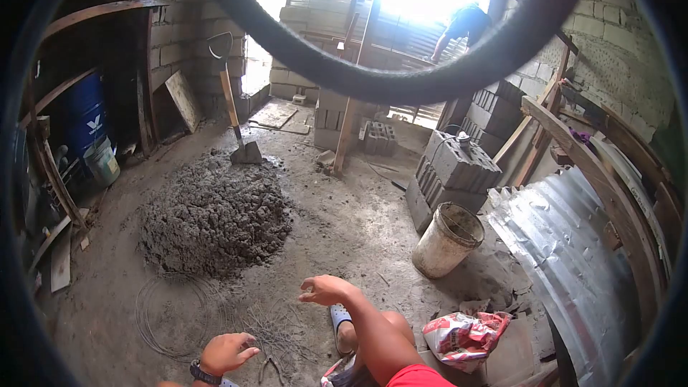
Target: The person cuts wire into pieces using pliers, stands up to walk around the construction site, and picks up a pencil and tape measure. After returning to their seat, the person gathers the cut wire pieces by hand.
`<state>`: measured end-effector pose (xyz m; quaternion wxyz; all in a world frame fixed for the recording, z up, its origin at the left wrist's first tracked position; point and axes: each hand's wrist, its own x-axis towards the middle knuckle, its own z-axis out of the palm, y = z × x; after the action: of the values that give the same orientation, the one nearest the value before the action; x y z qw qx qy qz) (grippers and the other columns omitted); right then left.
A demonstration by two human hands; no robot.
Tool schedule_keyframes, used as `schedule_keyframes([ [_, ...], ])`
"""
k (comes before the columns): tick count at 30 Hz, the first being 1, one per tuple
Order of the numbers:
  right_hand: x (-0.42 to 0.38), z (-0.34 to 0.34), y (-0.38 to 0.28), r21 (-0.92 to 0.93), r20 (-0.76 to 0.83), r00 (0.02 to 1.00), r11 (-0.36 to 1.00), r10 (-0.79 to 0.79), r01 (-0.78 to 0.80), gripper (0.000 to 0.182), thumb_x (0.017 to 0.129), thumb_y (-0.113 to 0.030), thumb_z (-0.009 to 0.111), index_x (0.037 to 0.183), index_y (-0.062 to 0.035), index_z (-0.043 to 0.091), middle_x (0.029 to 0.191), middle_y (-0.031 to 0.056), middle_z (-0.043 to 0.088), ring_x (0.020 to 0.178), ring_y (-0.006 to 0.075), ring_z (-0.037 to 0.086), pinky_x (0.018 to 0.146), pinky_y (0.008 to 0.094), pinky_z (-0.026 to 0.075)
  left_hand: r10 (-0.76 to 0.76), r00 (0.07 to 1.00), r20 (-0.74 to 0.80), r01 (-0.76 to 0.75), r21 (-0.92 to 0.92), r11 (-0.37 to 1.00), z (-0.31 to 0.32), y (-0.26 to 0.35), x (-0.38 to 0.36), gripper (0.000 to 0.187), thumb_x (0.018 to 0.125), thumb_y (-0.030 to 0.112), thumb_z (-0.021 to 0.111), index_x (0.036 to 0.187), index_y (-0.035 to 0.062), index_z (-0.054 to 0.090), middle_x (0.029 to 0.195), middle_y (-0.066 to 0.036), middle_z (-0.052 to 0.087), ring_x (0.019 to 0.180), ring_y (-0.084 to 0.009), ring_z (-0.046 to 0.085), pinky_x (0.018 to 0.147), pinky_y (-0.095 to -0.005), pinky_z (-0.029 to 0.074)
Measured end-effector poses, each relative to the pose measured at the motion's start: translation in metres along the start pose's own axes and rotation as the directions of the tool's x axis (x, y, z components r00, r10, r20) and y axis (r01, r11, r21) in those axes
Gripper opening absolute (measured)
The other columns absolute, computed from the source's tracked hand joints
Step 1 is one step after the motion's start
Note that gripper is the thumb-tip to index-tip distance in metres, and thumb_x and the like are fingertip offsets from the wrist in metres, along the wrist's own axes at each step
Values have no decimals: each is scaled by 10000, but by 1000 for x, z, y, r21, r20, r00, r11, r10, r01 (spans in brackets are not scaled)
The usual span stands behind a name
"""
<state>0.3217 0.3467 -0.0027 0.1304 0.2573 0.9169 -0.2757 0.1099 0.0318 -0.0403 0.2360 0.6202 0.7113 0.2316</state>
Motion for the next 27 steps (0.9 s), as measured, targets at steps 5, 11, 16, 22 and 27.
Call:
schedule_keyframes([
  [5,-3,-3,-4,-3,10,1000,1000,13,-13,661,1014,-594,616,1432,-82,604,1203,188,763,1144,380,708,974,452,554,-19,1000,17,19,-4,1000,-3,4,0,379,943,418,748,1152,102,757,954,-96,795,913,-295,765,804,-422,584],
  [11,-1,-1,-3,-3,25,999,1000,24,-24,682,1005,-595,628,1447,-76,597,1246,190,750,1165,387,702,995,452,549,-7,1000,7,7,11,1000,0,1,0,377,944,417,749,1150,102,757,943,-94,795,907,-296,766,796,-420,585],
  [16,0,-1,-2,-5,27,999,999,37,-36,679,1004,-590,631,1452,-80,598,1273,194,739,1189,384,694,1011,448,544,4,1000,7,-4,21,1000,0,5,1,372,941,410,752,1141,97,759,941,-100,793,906,-300,765,790,-420,587],
  [22,-3,-3,-3,4,23,999,999,36,-36,675,1003,-591,633,1447,-84,601,1269,190,742,1192,379,694,1011,448,544,6,1000,12,-7,19,1000,3,3,2,357,940,395,751,1132,94,760,945,-105,790,903,-300,765,789,-419,587],
  [27,-4,-3,-3,-2,26,999,1000,22,-22,672,1005,-595,629,1440,-84,603,1257,185,747,1188,374,695,1004,447,545,25,1000,-1,-25,28,999,2,5,1,347,941,391,750,1121,96,761,958,-103,791,904,-295,765,792,-415,587],
])
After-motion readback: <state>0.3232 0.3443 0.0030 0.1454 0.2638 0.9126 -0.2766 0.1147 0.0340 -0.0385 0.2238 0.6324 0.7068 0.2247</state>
